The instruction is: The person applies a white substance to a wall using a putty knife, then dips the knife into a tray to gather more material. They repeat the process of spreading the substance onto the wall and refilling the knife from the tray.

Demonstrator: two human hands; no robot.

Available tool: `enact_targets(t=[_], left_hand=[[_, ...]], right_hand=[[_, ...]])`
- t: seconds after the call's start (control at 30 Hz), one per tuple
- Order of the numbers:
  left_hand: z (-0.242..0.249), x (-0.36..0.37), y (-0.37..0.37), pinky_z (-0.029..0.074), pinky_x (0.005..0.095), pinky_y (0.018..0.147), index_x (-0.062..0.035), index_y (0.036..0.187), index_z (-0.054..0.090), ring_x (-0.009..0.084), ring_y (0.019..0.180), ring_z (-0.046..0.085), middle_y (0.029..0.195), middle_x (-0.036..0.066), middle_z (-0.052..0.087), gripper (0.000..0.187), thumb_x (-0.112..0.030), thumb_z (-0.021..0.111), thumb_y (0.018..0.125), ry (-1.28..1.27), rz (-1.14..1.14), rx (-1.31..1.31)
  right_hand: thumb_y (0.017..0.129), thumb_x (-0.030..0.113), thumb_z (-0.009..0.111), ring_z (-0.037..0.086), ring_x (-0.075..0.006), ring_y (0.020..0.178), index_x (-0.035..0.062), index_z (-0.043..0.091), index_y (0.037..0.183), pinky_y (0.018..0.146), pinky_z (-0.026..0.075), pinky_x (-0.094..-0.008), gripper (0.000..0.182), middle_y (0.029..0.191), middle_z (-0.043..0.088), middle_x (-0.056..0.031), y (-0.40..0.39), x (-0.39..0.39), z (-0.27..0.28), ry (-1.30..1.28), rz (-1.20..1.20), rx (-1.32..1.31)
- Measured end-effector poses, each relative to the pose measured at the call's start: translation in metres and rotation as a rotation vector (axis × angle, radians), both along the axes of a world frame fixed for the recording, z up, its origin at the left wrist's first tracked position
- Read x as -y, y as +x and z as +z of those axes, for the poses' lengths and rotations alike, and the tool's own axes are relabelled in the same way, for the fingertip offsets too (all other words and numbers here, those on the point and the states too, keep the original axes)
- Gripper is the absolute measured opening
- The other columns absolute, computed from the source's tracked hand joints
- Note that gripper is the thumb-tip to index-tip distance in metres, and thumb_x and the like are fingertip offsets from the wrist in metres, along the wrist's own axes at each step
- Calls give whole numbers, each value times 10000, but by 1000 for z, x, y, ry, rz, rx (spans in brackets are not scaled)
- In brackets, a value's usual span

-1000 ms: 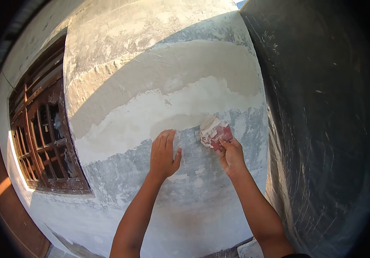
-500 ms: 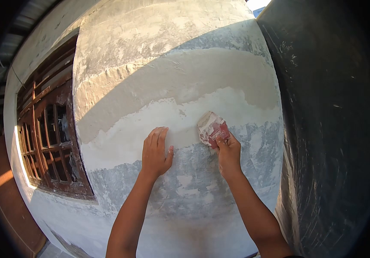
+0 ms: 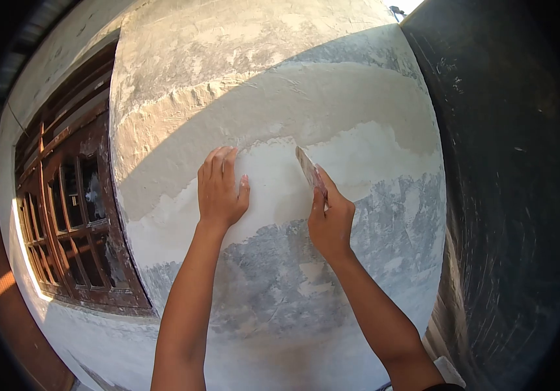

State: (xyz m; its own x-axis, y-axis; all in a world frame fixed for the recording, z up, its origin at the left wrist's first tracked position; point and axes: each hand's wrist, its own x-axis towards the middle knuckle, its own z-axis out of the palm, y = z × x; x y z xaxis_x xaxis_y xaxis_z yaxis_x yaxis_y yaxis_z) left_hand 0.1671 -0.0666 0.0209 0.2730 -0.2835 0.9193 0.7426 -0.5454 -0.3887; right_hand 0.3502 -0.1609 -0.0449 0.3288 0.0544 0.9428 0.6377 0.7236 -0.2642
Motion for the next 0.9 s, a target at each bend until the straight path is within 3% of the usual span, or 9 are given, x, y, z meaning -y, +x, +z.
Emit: enact_targets(t=[0.17,0.3,0.37,0.47,0.6,0.73,0.83,0.9], left_hand=[[11,-24,-16,328,453,1056,-57,1321,449,334,1300,398,1323,139,475,530,-169,567,817,87,28,-14],[9,-31,-19,316,466,1058,-42,1318,442,352,1307,396,1320,143,479,526,-185,558,826,155,-47,8],[8,-34,-21,313,471,1057,-39,1313,441,357,1302,400,1314,146,483,521,-189,556,827,155,-81,-2],[6,-34,-22,312,478,1052,-34,1303,440,364,1290,411,1297,151,491,511,-192,554,831,162,-135,-16],[5,-36,-23,319,478,1036,-36,1288,441,367,1268,427,1275,152,500,495,-197,557,835,176,-190,-6],[7,-39,-22,346,474,994,-40,1251,465,359,1240,444,1248,158,509,475,-201,562,815,215,-212,14],[6,-38,-22,339,476,998,-44,1252,459,363,1239,443,1249,159,509,473,-206,561,819,215,-227,30],[6,-39,-22,331,478,1007,-53,1256,449,365,1237,444,1256,157,506,472,-210,559,826,207,-212,42]], right_hand=[[886,-77,536,669,-398,966,-66,549,1273,786,550,-368,388,1067,655,-289,-28,-30,16,223,-325,121],[843,-108,531,643,-416,1023,-87,529,1272,837,547,-395,429,1117,636,-292,-45,-51,26,248,-475,130],[811,-59,561,590,-450,1119,-101,493,1292,911,518,-432,488,1190,595,-306,-53,-60,27,179,-573,143],[800,-40,582,574,-468,1140,-113,484,1295,946,504,-412,510,1237,569,-314,-69,-72,31,136,-653,131],[817,23,607,571,-444,1169,-109,491,1299,966,497,-384,513,1287,543,-310,-93,-83,44,10,-841,149],[859,177,624,587,-385,1175,-83,550,1266,934,522,-362,489,1314,526,-308,-106,-93,54,-202,-1037,131],[863,183,625,627,-380,1111,-77,566,1251,912,535,-352,471,1279,553,-314,-112,-86,44,-226,-1080,161],[835,166,657,682,-333,969,-85,571,1236,852,554,-349,481,1113,647,-248,-114,-74,30,-237,-1112,267]])
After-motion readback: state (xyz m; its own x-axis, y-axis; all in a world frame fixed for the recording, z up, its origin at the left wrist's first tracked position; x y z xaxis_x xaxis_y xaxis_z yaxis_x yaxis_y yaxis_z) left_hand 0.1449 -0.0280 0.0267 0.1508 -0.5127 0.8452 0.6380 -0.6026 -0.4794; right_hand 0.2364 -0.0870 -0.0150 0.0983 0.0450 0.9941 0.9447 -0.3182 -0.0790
